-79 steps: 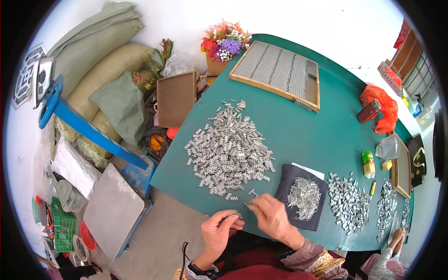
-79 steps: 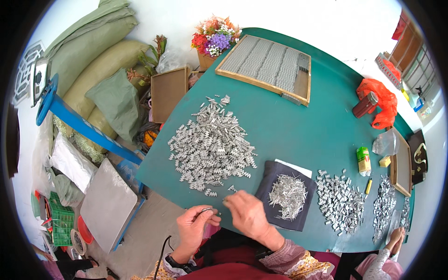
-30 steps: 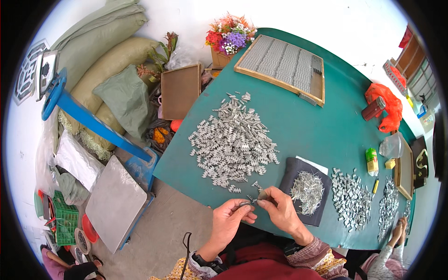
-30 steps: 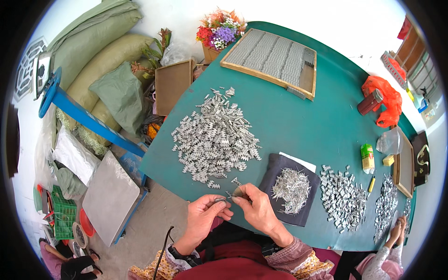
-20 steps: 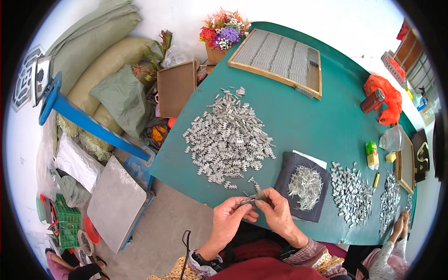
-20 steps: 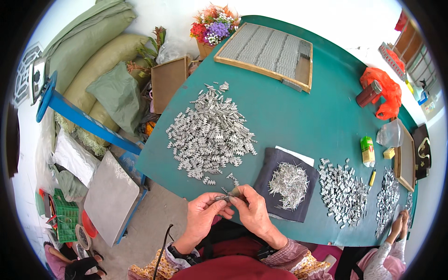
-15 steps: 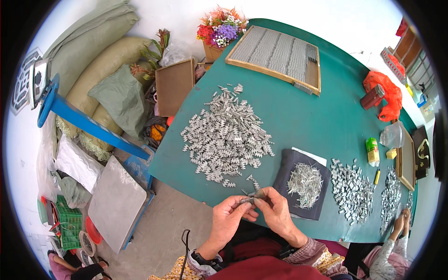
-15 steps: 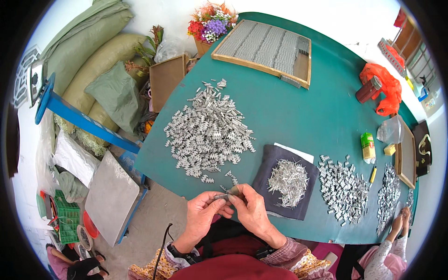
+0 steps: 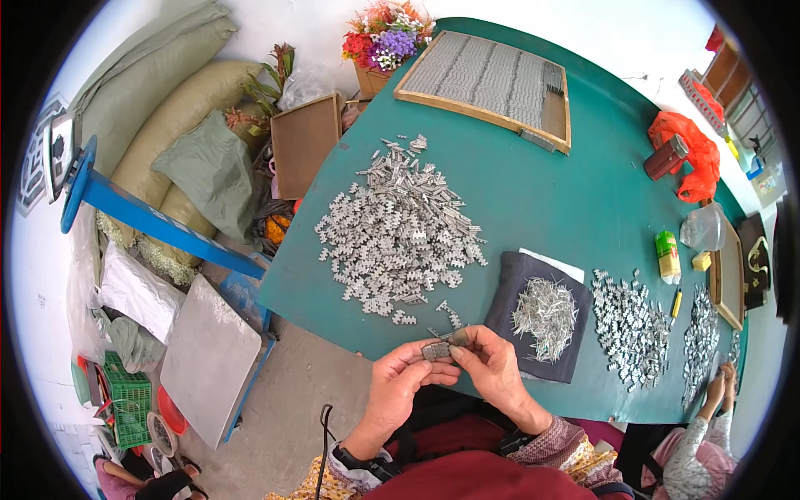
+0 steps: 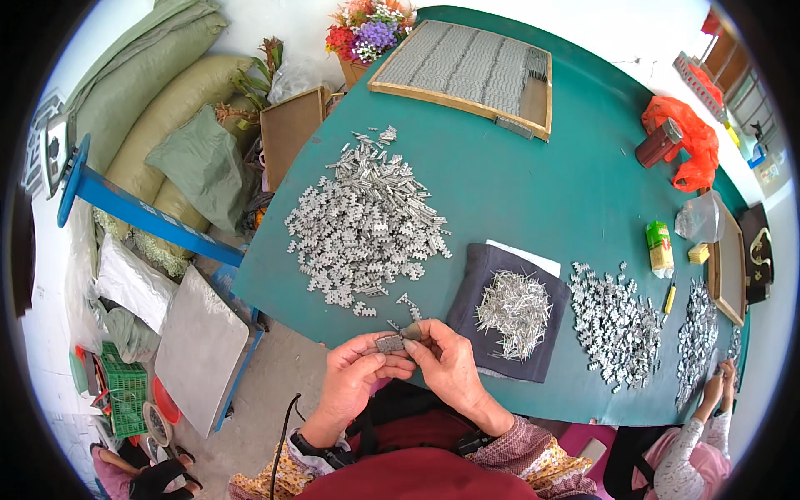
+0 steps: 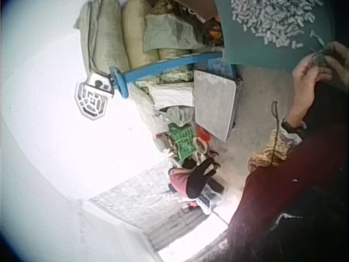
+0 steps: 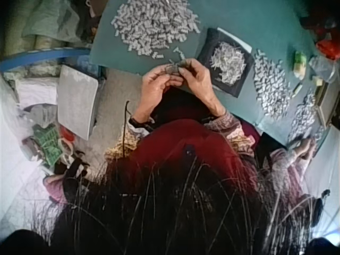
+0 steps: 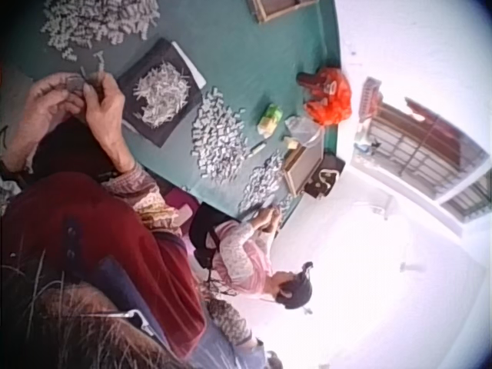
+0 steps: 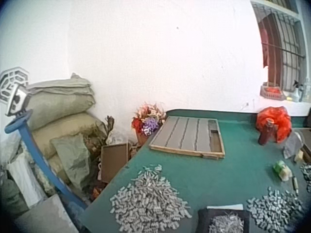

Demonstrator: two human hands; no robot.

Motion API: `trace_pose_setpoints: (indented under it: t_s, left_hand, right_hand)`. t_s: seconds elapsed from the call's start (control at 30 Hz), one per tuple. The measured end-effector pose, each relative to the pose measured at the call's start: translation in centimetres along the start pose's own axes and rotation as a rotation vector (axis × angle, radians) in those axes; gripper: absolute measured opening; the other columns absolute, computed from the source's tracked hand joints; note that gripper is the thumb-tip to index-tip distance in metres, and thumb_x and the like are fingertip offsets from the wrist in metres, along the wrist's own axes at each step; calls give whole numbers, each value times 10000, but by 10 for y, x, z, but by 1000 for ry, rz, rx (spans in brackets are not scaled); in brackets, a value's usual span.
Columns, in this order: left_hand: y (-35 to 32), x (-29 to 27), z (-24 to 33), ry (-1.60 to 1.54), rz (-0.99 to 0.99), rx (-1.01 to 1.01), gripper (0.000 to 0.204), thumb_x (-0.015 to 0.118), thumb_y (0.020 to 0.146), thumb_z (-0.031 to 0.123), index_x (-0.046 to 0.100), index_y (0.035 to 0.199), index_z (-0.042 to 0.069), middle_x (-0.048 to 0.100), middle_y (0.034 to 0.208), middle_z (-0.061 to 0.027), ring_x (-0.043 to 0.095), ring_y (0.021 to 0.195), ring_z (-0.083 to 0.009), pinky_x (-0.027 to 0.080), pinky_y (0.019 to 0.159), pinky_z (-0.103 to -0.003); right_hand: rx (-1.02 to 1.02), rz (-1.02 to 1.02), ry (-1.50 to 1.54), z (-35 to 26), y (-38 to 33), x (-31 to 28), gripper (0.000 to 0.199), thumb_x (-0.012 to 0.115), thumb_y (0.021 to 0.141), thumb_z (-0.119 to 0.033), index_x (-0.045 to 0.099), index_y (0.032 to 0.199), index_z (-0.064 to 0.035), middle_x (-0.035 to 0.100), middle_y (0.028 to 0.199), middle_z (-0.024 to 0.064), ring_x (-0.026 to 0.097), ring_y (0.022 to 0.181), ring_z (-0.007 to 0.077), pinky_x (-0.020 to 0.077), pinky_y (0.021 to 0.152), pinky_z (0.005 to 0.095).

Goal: Sorting and inspecting small metal toy or electronic components on a green worktable.

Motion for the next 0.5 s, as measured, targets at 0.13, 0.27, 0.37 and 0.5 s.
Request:
trace_pose_setpoints:
  t_s: [0.13,0.27,0.37,0.5]
  left_hand:
    - [-1,-1,0,-20,3,-10,363,452,917,-9,512,1255,-128,658,1078,-256,697,942,-332,578,849,-423]
    - [-3,-2,-1,-62,-20,-20,386,437,896,-27,509,1260,-131,650,1104,-274,691,969,-349,573,868,-433]
    - [-5,-4,-2,-79,-26,-25,397,432,884,-33,509,1261,-132,645,1112,-284,687,981,-361,572,873,-436]
    - [-6,-7,-2,-102,-45,-8,410,429,870,-41,509,1261,-132,643,1114,-290,684,988,-371,573,875,-440]
  right_hand:
    - [-5,-9,6,1,0,0,94,600,922,16,614,1015,30,646,842,22,577,771,42,487,667,211]
    - [1,-10,35,0,-2,0,94,599,922,19,615,1014,30,647,837,17,581,769,42,489,671,209]
    - [9,-22,20,0,-2,1,98,599,923,19,614,1020,29,648,848,17,584,779,41,491,680,206]
    - [2,-37,43,2,-2,2,105,601,927,15,608,1030,29,644,867,17,582,790,40,492,684,209]
Point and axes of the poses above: each hand's wrist, its own y-axis towards the middle knuckle, its own x-axis out of the palm, z = x × y, the point moved 4 cm from there along y, towards the middle knuckle
